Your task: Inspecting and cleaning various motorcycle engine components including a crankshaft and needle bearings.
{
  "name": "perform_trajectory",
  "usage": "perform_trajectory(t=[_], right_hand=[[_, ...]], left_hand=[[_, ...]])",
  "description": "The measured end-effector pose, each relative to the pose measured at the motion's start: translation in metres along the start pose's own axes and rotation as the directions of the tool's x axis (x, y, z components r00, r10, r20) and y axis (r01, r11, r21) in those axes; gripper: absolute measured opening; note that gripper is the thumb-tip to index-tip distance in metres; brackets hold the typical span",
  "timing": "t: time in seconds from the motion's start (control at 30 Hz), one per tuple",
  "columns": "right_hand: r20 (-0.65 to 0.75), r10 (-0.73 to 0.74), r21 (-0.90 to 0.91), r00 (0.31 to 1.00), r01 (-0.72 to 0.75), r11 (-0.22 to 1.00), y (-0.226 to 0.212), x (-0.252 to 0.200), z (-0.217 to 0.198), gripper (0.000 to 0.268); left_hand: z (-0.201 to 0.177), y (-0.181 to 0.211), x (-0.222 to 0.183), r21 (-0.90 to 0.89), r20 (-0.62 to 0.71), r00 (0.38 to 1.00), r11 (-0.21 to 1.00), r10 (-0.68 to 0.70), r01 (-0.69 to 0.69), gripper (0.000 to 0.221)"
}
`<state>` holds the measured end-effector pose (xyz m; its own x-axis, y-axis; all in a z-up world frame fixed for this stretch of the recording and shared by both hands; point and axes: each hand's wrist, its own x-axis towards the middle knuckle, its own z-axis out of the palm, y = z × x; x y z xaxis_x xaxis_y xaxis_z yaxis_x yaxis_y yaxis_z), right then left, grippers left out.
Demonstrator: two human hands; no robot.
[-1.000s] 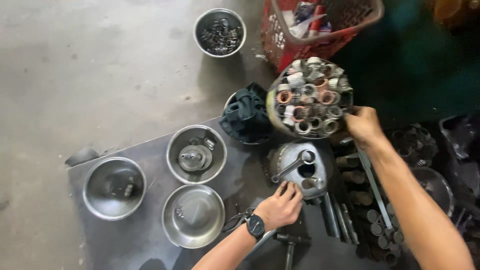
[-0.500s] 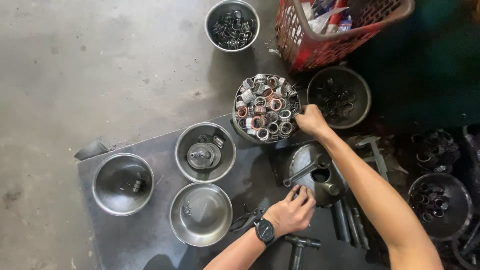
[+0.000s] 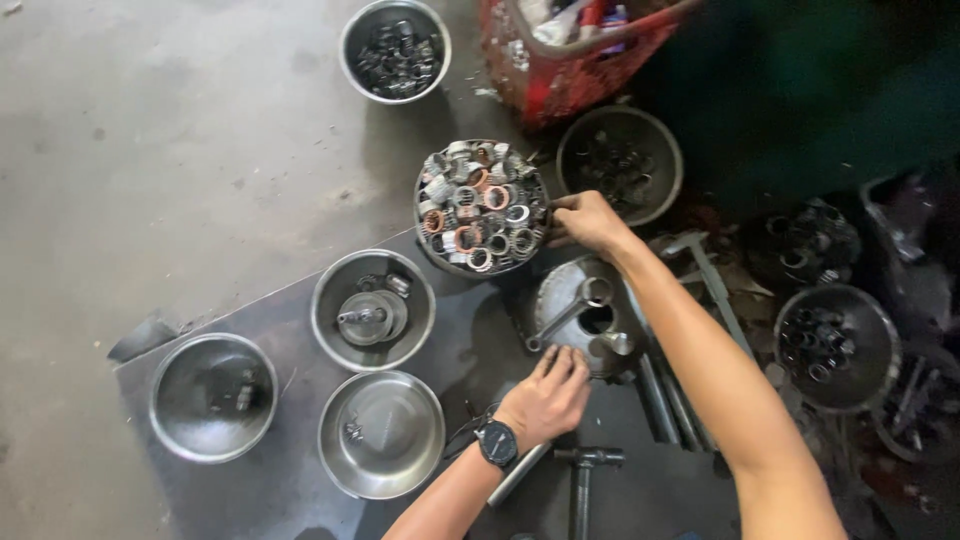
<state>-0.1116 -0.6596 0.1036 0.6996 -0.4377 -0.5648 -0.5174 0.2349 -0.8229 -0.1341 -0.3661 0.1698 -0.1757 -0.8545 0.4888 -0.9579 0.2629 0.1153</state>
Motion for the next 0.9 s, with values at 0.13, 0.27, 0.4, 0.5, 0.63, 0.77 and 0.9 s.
perform_trajectory(t=[0.13, 0.27, 0.4, 0.5, 0.63, 0.77, 0.9], right_hand=[[-0.097, -0.02, 0.011, 0.995, 0.021, 1.0, 0.001, -0.004, -0.006, 0.043], [-0.147, -0.272, 0.126, 0.951, 0.29, 0.949, 0.011, 0.002, -0.051, 0.042], [-0.501, -0.272, 0.003, 0.821, 0.316, 0.949, -0.023, -0.035, -0.098, 0.029], [-0.699, -0.213, -0.342, 0.683, -0.057, 0.938, -0.034, -0.061, -0.109, 0.028], [-0.625, -0.533, -0.601, 0.57, 0.084, 0.795, 0.046, -0.015, -0.143, 0.018], [-0.641, -0.477, -0.579, 0.601, 0.029, 0.815, 0.054, 0.001, -0.14, 0.025], [-0.495, -0.307, -0.525, 0.813, 0.002, 0.851, 0.07, 0.042, -0.135, 0.033]], left_hand=[[0.001, 0.0, 0.0, 0.03, 0.076, 0.997, 0.999, 0.02, -0.022, 0.033], [0.006, -0.001, -0.002, 0.012, 0.125, 0.992, 0.999, 0.031, -0.033, 0.036], [0.01, -0.003, -0.003, -0.004, 0.152, 0.987, 0.999, 0.048, -0.048, 0.037], [0.012, -0.003, -0.002, -0.01, 0.15, 0.988, 0.999, 0.043, -0.042, 0.042], [0.01, -0.005, 0.0, -0.007, 0.157, 0.987, 1.0, 0.031, -0.03, 0.045], [0.007, -0.008, 0.004, -0.061, 0.15, 0.989, 0.998, 0.017, -0.008, 0.045], [0.007, -0.01, 0.006, -0.064, 0.141, 0.99, 0.998, 0.013, -0.004, 0.045]])
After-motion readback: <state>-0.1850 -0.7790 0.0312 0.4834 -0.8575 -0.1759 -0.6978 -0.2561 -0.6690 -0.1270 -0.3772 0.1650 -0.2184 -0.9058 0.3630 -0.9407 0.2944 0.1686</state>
